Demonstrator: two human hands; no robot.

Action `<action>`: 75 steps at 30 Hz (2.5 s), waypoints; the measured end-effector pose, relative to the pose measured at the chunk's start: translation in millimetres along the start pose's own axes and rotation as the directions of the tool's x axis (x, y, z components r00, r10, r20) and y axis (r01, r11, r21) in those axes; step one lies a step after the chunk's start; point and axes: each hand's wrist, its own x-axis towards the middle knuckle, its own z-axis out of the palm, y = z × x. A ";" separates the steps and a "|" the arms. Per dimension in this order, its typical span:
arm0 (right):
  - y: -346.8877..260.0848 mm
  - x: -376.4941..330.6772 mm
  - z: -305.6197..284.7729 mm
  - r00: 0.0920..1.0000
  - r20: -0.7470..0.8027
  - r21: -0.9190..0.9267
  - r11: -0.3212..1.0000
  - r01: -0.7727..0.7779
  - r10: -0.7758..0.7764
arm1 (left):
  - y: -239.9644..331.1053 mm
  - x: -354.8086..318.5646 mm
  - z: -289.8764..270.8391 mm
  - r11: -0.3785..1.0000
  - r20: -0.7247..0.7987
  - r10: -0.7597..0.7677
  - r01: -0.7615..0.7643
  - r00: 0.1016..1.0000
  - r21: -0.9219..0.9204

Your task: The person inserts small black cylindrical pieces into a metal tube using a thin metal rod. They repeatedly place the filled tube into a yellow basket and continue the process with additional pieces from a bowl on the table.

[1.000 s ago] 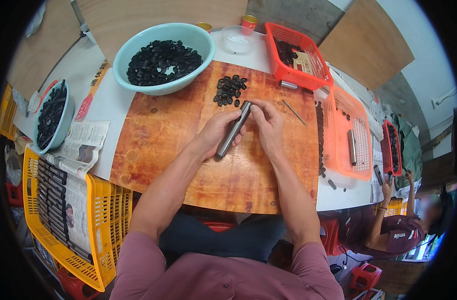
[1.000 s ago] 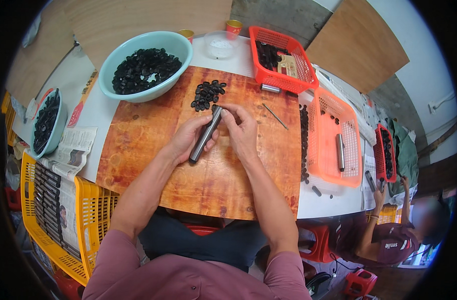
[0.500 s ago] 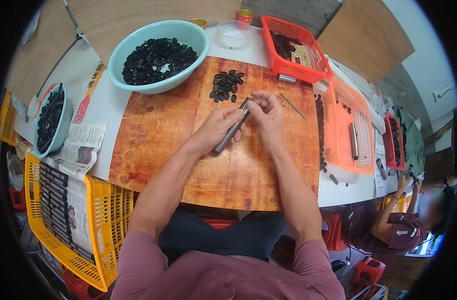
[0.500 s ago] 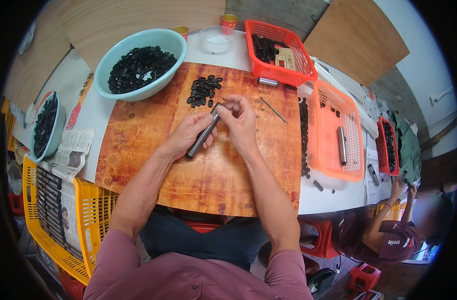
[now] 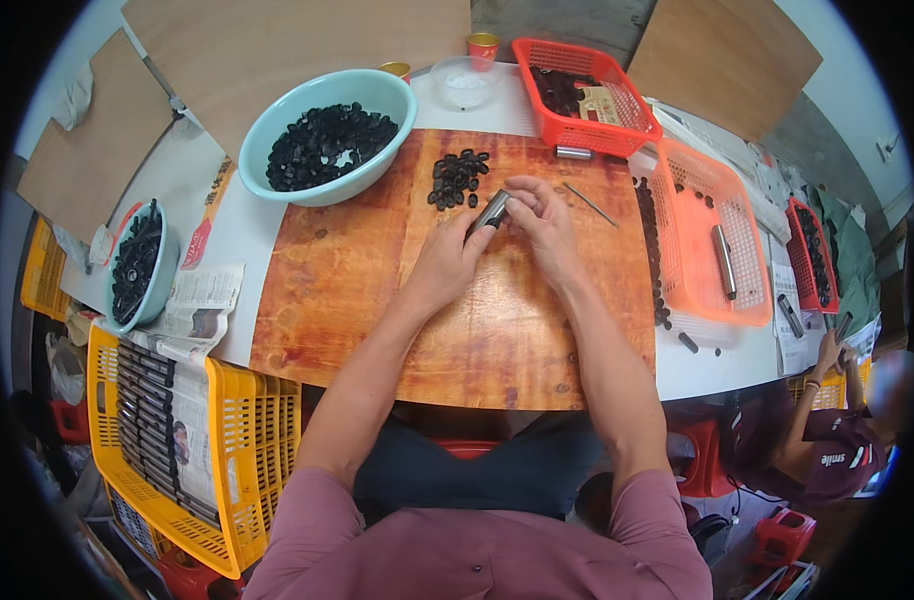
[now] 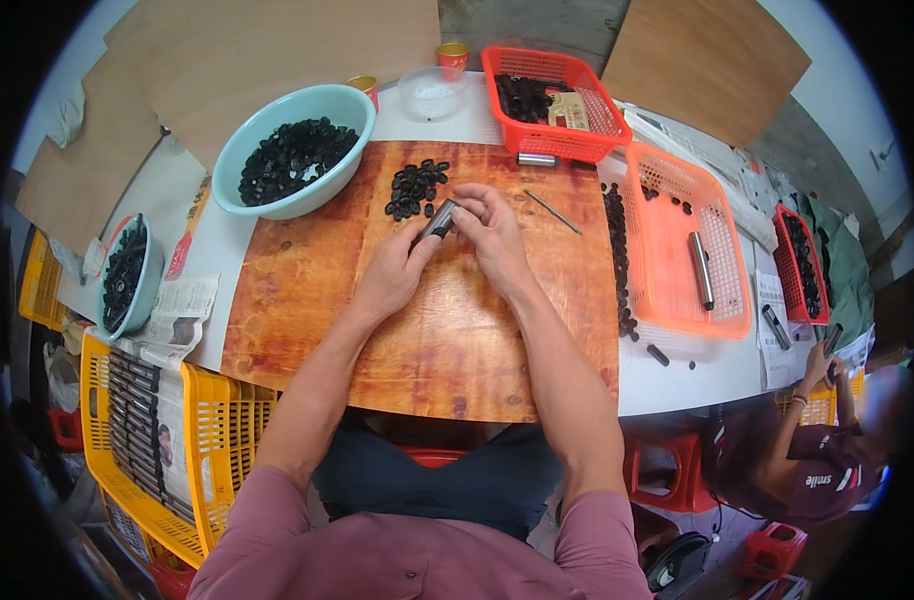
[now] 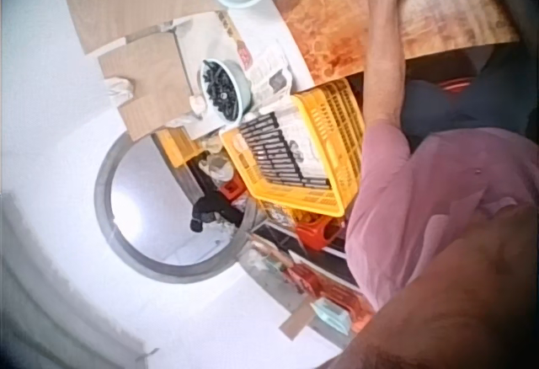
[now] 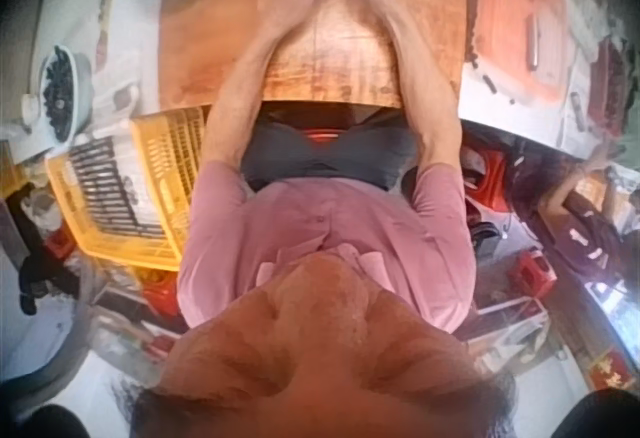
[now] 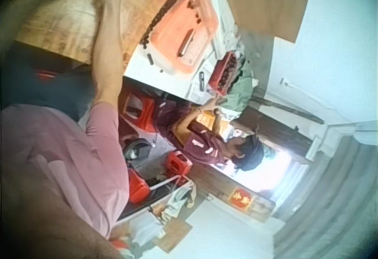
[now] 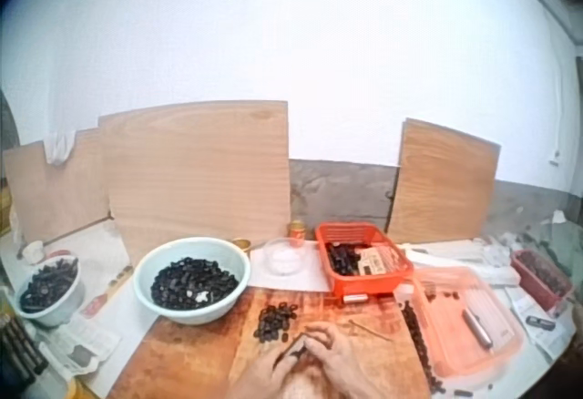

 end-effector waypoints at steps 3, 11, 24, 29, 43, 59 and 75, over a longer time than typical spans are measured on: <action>-2.2 0.8 -1.6 0.999 0.048 -0.019 1.000 -0.025 0.026 | -0.9 -3.0 2.1 0.993 -0.060 0.047 -0.039 0.997 0.116; 4.0 1.6 -15.5 0.981 0.154 -0.348 0.936 -0.061 0.121 | 16.5 -25.1 -12.9 0.841 0.134 0.111 -0.165 0.985 0.516; 5.1 2.4 -32.7 0.942 0.304 -0.501 0.865 0.029 0.144 | 4.8 -24.1 -9.2 0.608 0.197 0.380 -0.404 0.904 0.683; 8.6 3.4 -36.6 0.950 0.288 -0.475 0.880 0.033 0.119 | 7.0 -27.4 -4.1 0.731 0.090 0.316 -0.303 0.945 0.611; -4.8 -1.4 -34.7 0.901 0.386 -0.461 0.887 0.002 0.198 | 11.8 -30.1 -6.4 0.715 0.122 0.278 -0.290 0.953 0.636; 30.1 27.7 29.0 0.957 -0.115 -0.988 0.132 -0.082 -0.268 | 3.8 -13.4 -16.9 0.787 0.214 0.259 -0.334 0.942 0.518; 28.7 21.1 34.7 0.954 -0.110 -0.983 0.175 -0.062 -0.279 | 3.4 -11.3 -15.4 0.774 0.203 0.299 -0.361 0.932 0.520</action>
